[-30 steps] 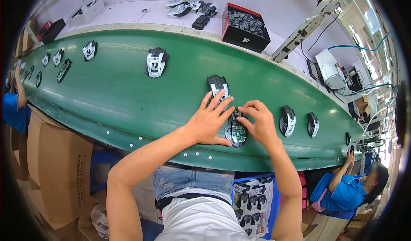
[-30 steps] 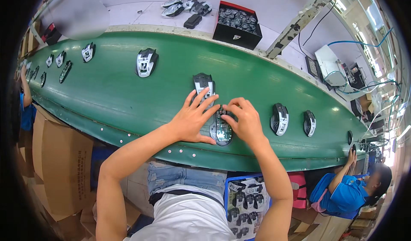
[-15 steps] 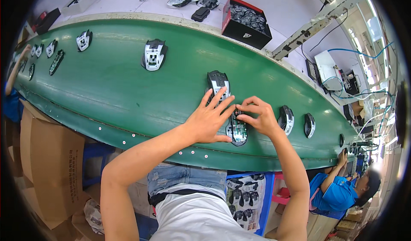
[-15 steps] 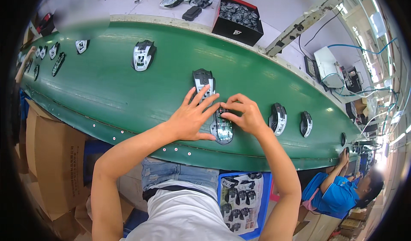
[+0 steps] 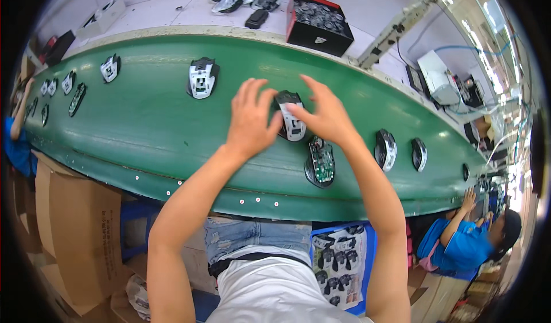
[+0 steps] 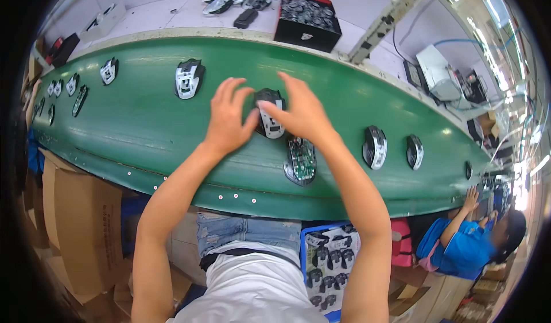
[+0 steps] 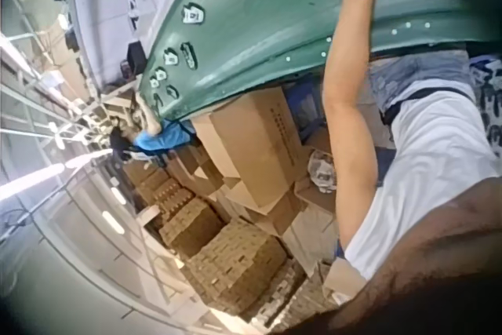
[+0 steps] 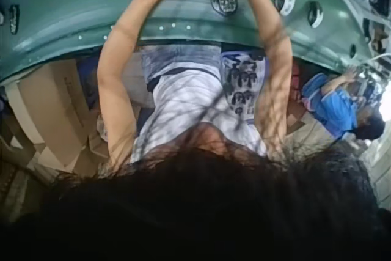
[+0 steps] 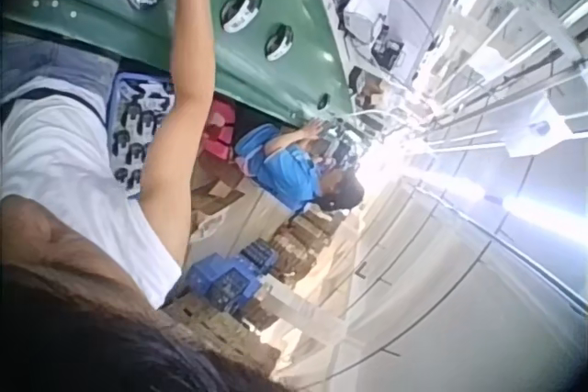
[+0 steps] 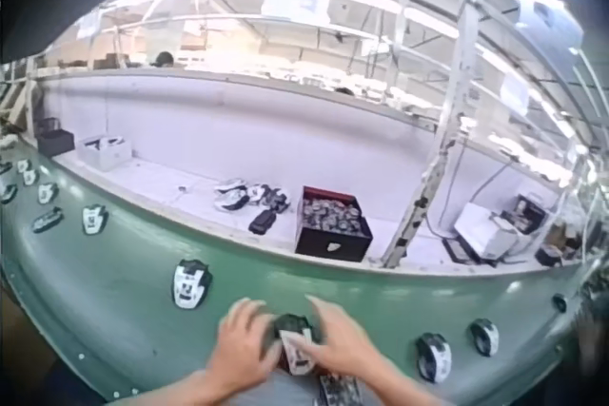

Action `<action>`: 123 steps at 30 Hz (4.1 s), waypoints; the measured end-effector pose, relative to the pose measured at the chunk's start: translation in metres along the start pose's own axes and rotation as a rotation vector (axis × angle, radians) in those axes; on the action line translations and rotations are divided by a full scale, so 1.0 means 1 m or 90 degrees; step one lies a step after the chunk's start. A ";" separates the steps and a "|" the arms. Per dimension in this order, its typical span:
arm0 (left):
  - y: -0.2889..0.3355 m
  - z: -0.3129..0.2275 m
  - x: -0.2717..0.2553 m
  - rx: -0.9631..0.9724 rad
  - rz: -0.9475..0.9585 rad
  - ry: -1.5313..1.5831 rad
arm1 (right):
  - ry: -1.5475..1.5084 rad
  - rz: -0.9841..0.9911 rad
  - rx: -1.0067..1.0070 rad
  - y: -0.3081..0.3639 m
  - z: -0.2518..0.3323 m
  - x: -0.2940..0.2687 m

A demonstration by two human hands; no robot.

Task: The person assembles computer mice on a conveyor line by installing scroll wheels onto the mouse base assemblies, attaching top covers, and sliding the assembled mice down the belt.

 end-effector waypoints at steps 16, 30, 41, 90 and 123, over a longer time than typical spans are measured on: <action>0.009 0.029 -0.026 -0.077 -0.073 0.021 | -0.140 -0.059 -0.054 0.043 0.033 -0.047; 0.016 0.016 0.005 -0.076 0.015 0.073 | 0.046 -0.026 0.041 0.096 -0.004 -0.007; 0.017 0.015 0.007 -0.068 0.013 0.111 | -0.040 0.089 0.067 0.105 -0.014 -0.023; -0.007 0.067 -0.007 -0.058 0.079 -0.114 | 0.127 -0.152 -0.028 0.040 -0.005 -0.026; -0.014 0.132 -0.041 -0.133 -0.030 -0.013 | 0.091 -0.336 0.004 -0.257 -0.143 -0.028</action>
Point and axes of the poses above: each hand's wrist, its own y-axis away from the middle knuckle, its own x-axis out of the palm, z = x × y, the point moved 8 cm from there along -y, towards the middle knuckle, and after that the axes turned 7 degrees about y, right-handed, at the moved point
